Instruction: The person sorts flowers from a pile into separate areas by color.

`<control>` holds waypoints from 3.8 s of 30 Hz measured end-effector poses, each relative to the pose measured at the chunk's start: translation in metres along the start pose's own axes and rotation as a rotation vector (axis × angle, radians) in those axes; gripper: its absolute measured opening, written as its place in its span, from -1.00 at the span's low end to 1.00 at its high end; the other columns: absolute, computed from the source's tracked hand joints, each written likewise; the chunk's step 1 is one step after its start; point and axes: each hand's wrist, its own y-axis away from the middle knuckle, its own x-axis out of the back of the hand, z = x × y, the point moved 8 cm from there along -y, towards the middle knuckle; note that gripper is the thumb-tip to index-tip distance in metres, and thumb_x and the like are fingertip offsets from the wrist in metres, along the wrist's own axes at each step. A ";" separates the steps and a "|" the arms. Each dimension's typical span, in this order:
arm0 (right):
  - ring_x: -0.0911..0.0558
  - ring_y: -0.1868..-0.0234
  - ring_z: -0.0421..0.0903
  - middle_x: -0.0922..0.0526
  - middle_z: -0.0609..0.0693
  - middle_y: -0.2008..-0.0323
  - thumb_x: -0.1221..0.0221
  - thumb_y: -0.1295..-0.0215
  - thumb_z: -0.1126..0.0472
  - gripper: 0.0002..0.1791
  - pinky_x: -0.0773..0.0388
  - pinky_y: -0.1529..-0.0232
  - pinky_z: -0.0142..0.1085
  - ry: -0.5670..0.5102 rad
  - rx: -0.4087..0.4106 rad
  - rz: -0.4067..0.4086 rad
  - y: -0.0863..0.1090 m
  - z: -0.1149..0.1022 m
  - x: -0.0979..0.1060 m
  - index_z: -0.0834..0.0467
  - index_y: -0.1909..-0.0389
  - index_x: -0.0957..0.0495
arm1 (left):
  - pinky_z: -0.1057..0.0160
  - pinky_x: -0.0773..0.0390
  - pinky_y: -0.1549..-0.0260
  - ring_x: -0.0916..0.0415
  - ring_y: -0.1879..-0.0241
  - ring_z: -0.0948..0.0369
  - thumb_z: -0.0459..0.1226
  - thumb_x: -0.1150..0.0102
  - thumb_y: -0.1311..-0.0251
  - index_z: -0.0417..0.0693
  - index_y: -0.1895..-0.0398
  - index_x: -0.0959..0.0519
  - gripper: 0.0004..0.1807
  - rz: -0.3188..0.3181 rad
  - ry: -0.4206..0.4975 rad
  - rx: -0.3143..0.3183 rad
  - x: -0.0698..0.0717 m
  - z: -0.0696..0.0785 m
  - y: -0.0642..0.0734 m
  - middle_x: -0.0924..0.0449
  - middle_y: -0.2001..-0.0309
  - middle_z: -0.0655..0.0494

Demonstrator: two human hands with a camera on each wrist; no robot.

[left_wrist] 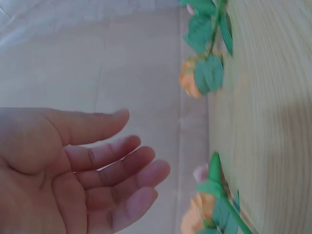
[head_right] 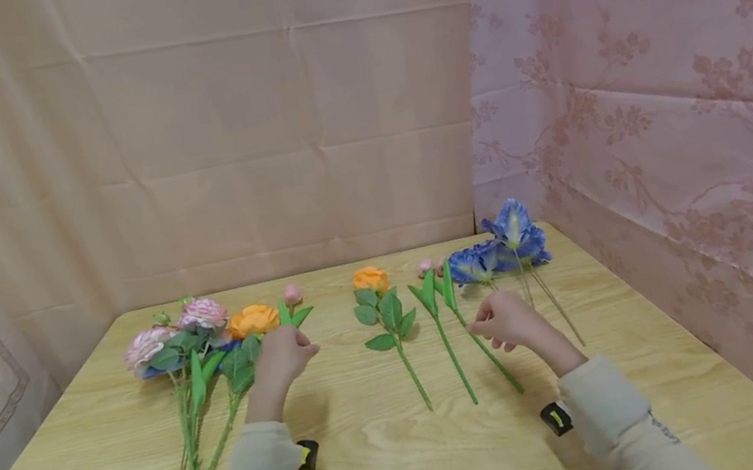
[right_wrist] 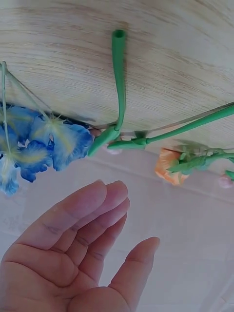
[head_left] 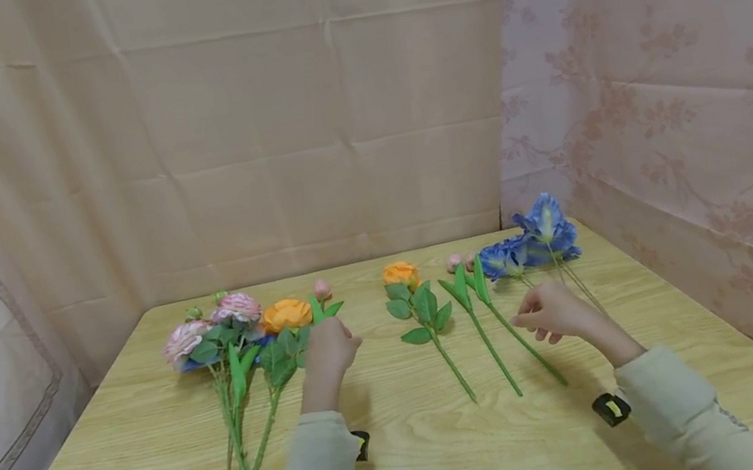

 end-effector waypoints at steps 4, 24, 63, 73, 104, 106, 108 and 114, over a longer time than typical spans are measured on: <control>-0.56 0.62 -0.06 -0.56 0.13 0.57 -0.14 -0.18 0.22 -0.77 -0.51 0.66 -0.29 0.001 0.000 -0.008 0.000 -0.001 -0.002 0.37 0.37 -0.54 | 0.16 -0.46 0.62 -0.48 0.56 0.10 -0.31 -0.26 0.00 -0.26 0.62 -0.50 -0.80 0.051 -0.054 0.052 0.007 -0.018 -0.003 -0.48 0.61 0.00; -0.58 0.62 -0.03 -0.56 0.12 0.57 -0.15 -0.16 0.21 -0.78 -0.52 0.66 -0.26 0.008 0.005 -0.033 0.001 0.001 -0.008 0.34 0.39 -0.56 | -0.08 -0.49 0.34 -0.48 0.18 -0.16 -0.43 0.00 -0.04 -0.40 0.25 -0.53 -0.78 -0.027 -0.143 0.238 -0.001 -0.072 -0.003 -0.51 0.20 -0.32; -0.57 0.62 -0.01 -0.54 0.07 0.65 -0.17 -0.17 0.16 -0.78 -0.52 0.64 -0.25 -0.023 -0.023 -0.070 0.001 0.005 -0.019 0.27 0.39 -0.55 | -0.01 -0.49 0.52 -0.50 0.45 -0.17 -0.46 -0.07 0.13 -0.40 0.55 -0.53 -0.90 0.142 -0.132 0.006 -0.030 -0.107 -0.049 -0.52 0.51 -0.28; -0.56 0.63 0.00 -0.54 0.12 0.62 -0.16 -0.17 0.22 -0.82 -0.52 0.65 -0.23 -0.035 0.020 -0.075 0.001 -0.002 -0.022 0.30 0.41 -0.54 | 0.24 -0.54 0.60 -0.53 0.72 0.13 -0.48 -0.08 -0.05 -0.17 0.83 -0.32 -0.65 -0.016 0.093 -0.011 0.008 -0.043 -0.011 -0.39 0.80 0.01; -0.58 0.55 0.03 -0.57 0.18 0.54 -0.13 -0.18 0.36 -0.81 -0.55 0.51 -0.15 -0.201 0.265 -0.141 0.001 -0.061 -0.061 0.46 0.30 -0.50 | 0.19 -0.56 0.60 -0.51 0.68 0.16 -0.57 -0.09 -0.05 -0.37 0.54 -0.41 -0.90 -0.283 0.603 -0.233 -0.030 0.048 0.008 -0.46 0.65 -0.02; -0.59 0.53 0.02 -0.57 0.19 0.52 -0.11 -0.17 0.39 -0.80 -0.56 0.51 -0.20 -0.233 0.272 -0.147 0.000 -0.065 -0.066 0.50 0.26 -0.48 | 0.19 -0.56 0.60 -0.52 0.66 0.15 -0.56 -0.09 -0.05 -0.37 0.53 -0.42 -0.91 -0.294 0.613 -0.257 -0.033 0.052 0.009 -0.47 0.65 -0.02; -0.60 0.52 0.05 -0.58 0.22 0.50 -0.10 -0.17 0.42 -0.78 -0.56 0.50 -0.22 -0.269 0.282 -0.151 0.000 -0.068 -0.070 0.53 0.24 -0.46 | 0.21 -0.56 0.60 -0.52 0.66 0.14 -0.56 -0.10 -0.06 -0.37 0.53 -0.42 -0.91 -0.303 0.620 -0.271 -0.035 0.055 0.009 -0.48 0.64 -0.03; -0.61 0.45 0.11 -0.59 0.23 0.46 -0.13 -0.15 0.43 -0.75 -0.57 0.45 -0.20 -0.387 0.317 -0.166 0.001 -0.079 -0.082 0.54 0.21 -0.45 | 0.25 -0.55 0.61 -0.51 0.66 0.18 -0.56 -0.09 -0.06 -0.37 0.54 -0.41 -0.90 -0.333 0.639 -0.314 -0.038 0.066 0.014 -0.50 0.63 -0.08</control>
